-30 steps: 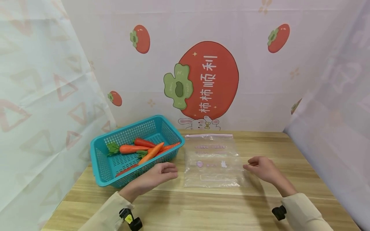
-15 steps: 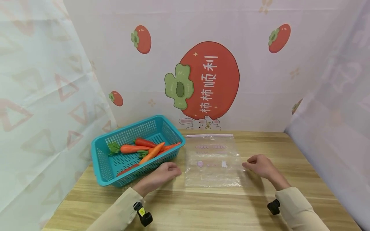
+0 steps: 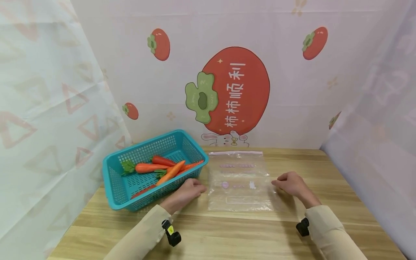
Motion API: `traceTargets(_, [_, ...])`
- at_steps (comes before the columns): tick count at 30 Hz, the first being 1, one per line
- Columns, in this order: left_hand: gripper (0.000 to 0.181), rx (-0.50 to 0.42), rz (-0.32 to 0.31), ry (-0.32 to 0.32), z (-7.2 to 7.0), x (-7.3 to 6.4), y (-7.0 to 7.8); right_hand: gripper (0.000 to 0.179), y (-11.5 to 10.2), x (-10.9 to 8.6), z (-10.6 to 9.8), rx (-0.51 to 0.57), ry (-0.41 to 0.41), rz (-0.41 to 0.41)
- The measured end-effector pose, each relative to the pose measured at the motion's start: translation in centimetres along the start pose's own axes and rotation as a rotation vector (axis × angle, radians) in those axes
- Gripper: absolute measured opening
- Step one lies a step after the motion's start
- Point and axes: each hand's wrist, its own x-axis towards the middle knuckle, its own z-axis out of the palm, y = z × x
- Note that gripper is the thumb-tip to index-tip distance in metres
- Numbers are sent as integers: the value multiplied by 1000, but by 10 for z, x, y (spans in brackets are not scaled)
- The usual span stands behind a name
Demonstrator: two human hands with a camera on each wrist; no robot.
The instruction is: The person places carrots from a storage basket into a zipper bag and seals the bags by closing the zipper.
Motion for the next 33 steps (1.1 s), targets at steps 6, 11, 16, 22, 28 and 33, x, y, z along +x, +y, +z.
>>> traceTargets(6, [38,-1,5,44,4,12,2,40,-1,7,2,14,-2,17])
traceTargets(11, [43,-44,6,41,5,16,3,32,-2,13,7,53,-38,42])
traceTargets(16, [35,-60,16,13,5,19,4,34,-1,16,10,92,-62,84])
traceTargets(22, [21,-82,20,-29,5,23,2,35,2,16,14,126,-79,117])
traceTargets(28, [22,-51,15,-5,10,25,0,34,3,12,16,154,-90,104])
traceTargets(33, [28,-47,43,46,15,27,-2,32,3,7,16,187,-95,97])
